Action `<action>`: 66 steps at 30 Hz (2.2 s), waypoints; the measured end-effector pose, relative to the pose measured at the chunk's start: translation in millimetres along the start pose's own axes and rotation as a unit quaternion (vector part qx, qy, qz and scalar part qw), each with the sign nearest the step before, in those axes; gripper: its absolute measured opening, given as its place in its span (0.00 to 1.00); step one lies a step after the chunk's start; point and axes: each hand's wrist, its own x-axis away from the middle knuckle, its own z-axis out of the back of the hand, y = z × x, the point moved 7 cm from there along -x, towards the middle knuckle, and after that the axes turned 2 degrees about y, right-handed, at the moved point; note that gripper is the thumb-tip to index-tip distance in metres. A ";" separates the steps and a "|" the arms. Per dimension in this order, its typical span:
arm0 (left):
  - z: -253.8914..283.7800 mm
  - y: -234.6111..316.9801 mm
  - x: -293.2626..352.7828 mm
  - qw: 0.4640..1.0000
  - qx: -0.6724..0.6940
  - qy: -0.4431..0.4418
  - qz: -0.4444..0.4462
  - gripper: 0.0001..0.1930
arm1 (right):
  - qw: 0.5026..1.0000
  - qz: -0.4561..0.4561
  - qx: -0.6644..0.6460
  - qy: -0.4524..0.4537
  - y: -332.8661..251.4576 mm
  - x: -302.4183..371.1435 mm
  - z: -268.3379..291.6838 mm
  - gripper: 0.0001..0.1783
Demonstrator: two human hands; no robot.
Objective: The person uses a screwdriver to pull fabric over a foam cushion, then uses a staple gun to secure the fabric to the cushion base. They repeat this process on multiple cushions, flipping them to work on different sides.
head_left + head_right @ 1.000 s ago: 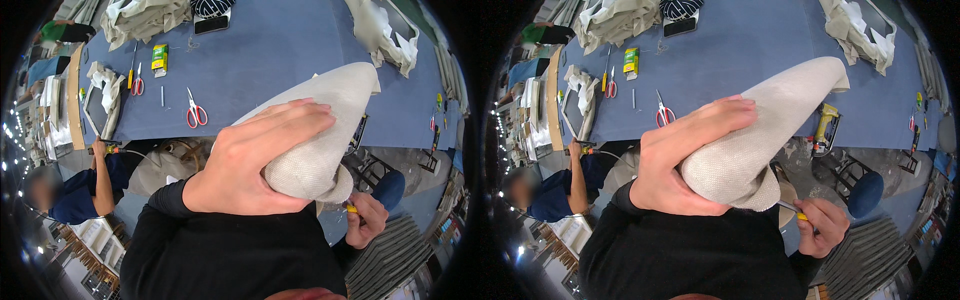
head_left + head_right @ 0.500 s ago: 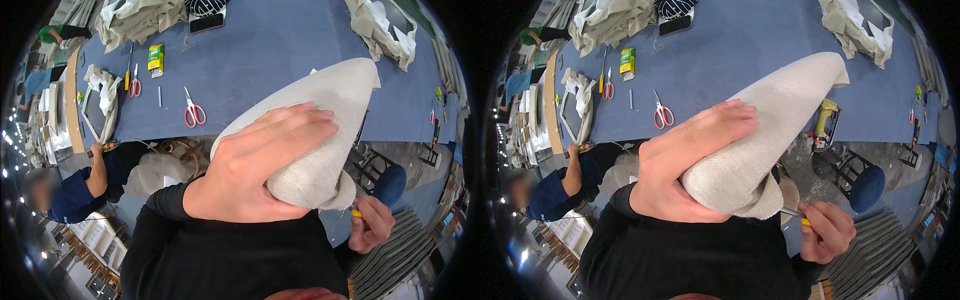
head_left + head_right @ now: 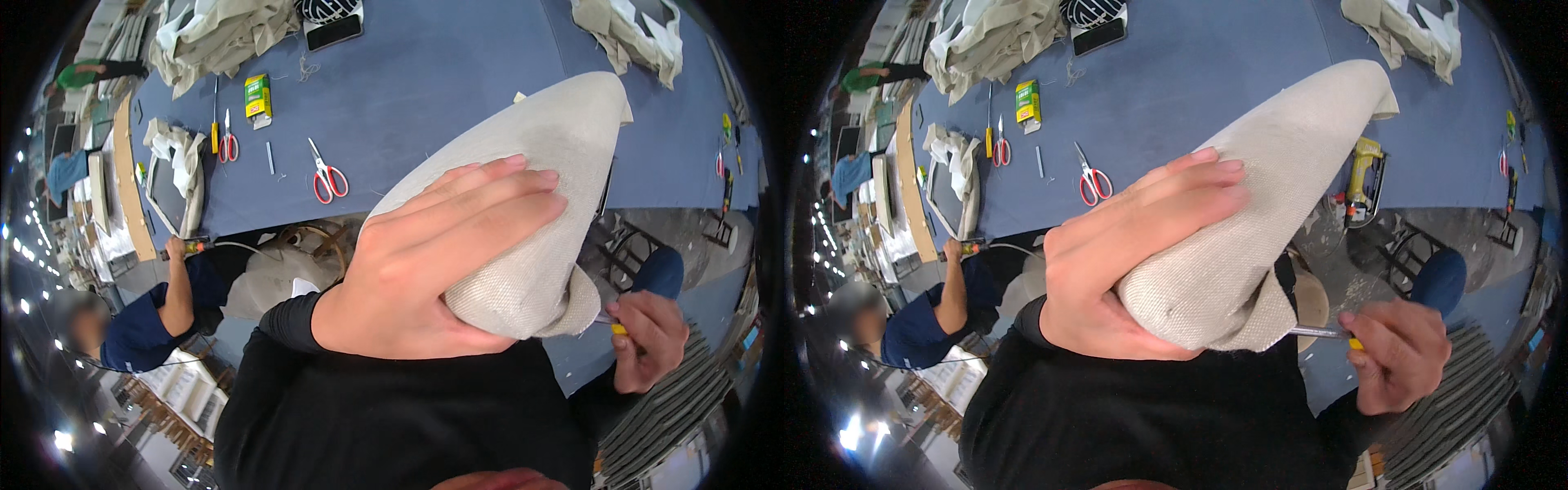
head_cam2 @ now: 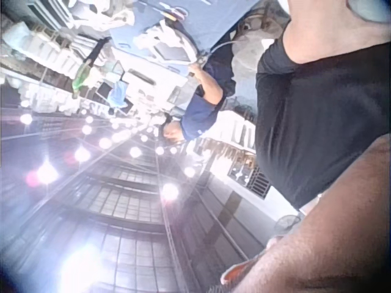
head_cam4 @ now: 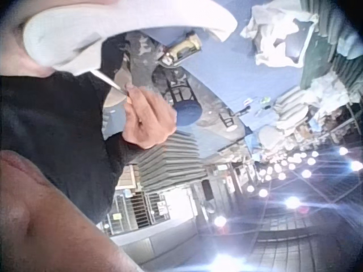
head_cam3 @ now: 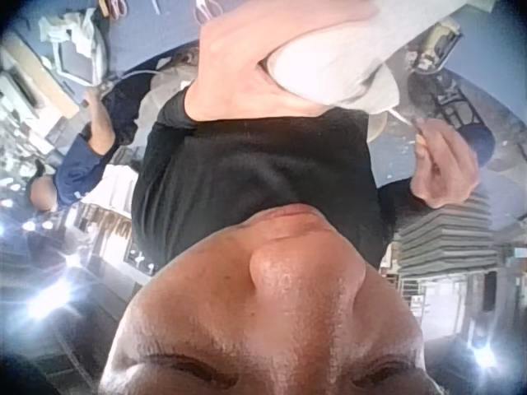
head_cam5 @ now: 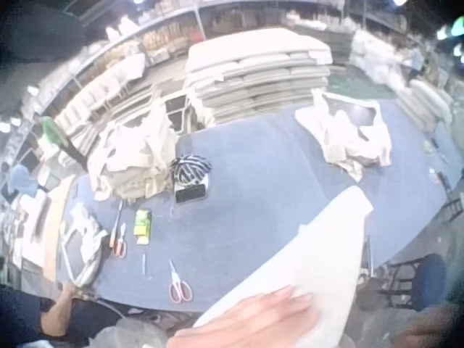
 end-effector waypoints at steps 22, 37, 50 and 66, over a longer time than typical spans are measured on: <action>-6.2 3.2 1.9 1.000 -0.011 0.010 0.006 0.40 | 0.998 0.064 0.018 -0.010 -12.2 4.0 -1.6 0.14; -10.2 3.0 6.9 0.999 0.027 -0.016 -0.032 0.40 | 0.948 -0.003 -0.298 -0.110 101.3 20.2 -15.0 0.20; -15.2 -25.6 -30.2 0.941 0.209 -0.202 -0.176 0.31 | 0.817 -0.150 -0.493 0.259 142.2 -38.7 -104.6 0.19; 38.8 -62.5 -12.1 0.987 0.097 -0.104 0.076 0.52 | 0.660 -0.297 -0.445 0.527 311.8 9.6 -184.6 0.14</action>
